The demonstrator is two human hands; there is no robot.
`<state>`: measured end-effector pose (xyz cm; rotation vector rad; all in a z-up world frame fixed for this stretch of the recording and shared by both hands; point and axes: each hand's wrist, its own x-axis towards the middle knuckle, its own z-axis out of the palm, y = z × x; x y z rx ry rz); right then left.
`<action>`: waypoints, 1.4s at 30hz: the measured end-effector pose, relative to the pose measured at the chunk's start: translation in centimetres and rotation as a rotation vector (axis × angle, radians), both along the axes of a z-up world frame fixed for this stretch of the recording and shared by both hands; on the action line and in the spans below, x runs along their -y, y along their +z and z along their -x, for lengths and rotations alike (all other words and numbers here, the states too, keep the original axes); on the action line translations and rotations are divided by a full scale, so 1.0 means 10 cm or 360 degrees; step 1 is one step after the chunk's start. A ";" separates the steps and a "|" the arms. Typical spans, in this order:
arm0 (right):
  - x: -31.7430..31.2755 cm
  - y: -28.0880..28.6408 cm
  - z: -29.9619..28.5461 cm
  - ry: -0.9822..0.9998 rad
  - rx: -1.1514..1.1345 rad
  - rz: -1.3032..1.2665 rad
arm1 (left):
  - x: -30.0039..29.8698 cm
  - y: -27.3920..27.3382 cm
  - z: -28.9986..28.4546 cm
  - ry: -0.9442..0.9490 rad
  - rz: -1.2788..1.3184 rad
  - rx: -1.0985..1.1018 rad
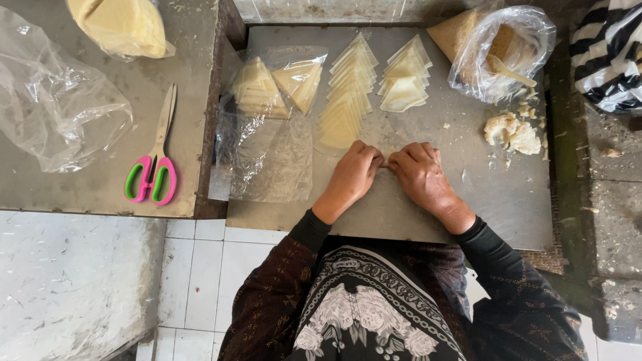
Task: The person fills triangular wrappers with a brown paste using a spoon and folds them into rolls by hand on a metal table.
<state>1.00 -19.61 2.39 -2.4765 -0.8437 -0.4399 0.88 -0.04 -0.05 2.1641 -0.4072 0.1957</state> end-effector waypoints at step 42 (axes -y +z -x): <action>0.00 0.05 -0.18 -0.0229 -0.0394 -0.0254 | 0.12 0.03 -0.07 0.0078 -0.0038 0.0401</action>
